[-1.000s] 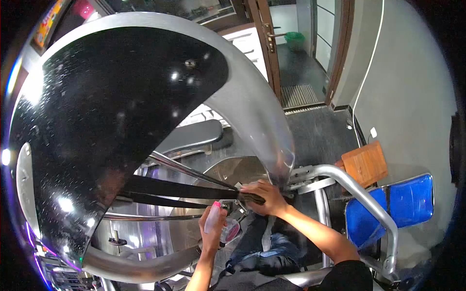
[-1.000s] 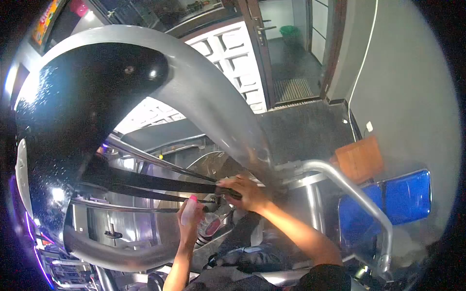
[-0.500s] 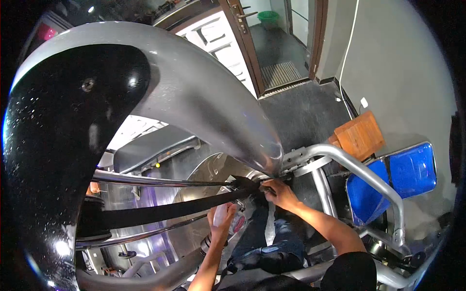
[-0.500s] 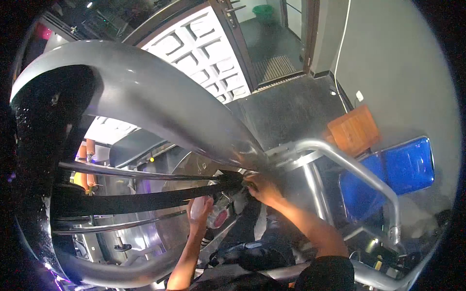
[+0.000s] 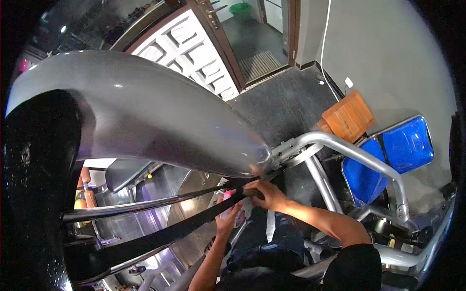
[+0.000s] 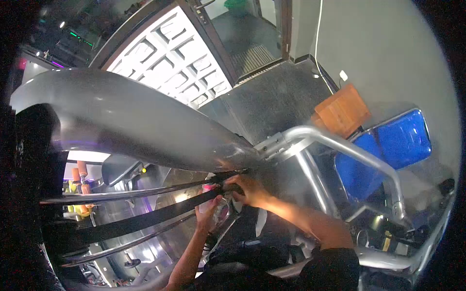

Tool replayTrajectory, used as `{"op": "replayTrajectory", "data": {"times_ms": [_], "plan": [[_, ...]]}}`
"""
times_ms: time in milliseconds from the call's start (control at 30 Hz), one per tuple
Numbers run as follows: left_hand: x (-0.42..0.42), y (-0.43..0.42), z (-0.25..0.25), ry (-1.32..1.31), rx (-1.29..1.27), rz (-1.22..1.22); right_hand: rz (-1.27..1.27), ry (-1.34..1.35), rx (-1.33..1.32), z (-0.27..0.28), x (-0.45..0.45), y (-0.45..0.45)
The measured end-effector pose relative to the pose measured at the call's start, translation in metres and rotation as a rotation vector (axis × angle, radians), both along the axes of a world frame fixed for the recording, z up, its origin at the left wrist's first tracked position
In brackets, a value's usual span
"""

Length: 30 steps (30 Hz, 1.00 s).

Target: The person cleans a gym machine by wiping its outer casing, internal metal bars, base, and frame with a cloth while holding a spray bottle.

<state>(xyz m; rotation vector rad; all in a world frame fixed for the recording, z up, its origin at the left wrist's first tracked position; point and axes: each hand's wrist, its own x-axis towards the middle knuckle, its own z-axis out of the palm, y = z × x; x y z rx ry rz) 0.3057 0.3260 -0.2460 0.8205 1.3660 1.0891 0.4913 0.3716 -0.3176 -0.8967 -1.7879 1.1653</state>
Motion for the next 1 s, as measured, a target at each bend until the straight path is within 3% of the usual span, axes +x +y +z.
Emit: {"op": "replayTrajectory", "data": {"times_ms": [100,167,300,333,433,567,633,800,833,900,933,1000], "plan": [[-0.005,0.006,-0.01,0.207,0.072,-0.164,-0.155,-0.162,-0.042,-0.051,0.013,-0.005],[-0.003,0.009,-0.012,0.142,0.027,-0.174,-0.277,-0.293,-0.391,-0.088,0.02,-0.004],[-0.003,0.007,-0.023,0.07,-0.026,-0.2,-0.442,-0.25,-0.608,-0.14,0.035,0.012],[0.003,0.012,-0.008,0.261,-0.031,-0.255,-0.303,-0.235,-0.675,-0.143,0.043,0.019],[-0.004,0.013,-0.025,0.1,-0.04,-0.31,-0.06,-0.178,-0.748,-0.118,0.059,0.028],[-0.005,0.017,-0.043,0.225,0.014,-0.357,0.201,-0.227,-0.752,-0.094,0.066,0.034],[-0.005,0.018,-0.056,0.445,0.091,-0.393,0.156,-0.208,-0.735,-0.1,0.068,0.036],[0.005,0.03,-0.036,0.429,0.113,-0.47,0.114,-0.082,-0.866,-0.11,0.079,0.044],[0.007,0.029,-0.038,0.423,0.084,-0.456,0.111,-0.075,-0.875,-0.135,0.08,0.038],[0.009,0.026,-0.042,0.435,0.057,-0.438,0.333,0.547,-0.665,-0.177,0.083,0.031],[0.01,0.026,-0.042,0.446,0.035,-0.414,0.107,0.281,-1.026,-0.111,0.081,0.036],[0.013,0.023,-0.048,0.458,0.023,-0.41,0.069,0.426,-1.125,-0.106,0.078,0.03]]}}
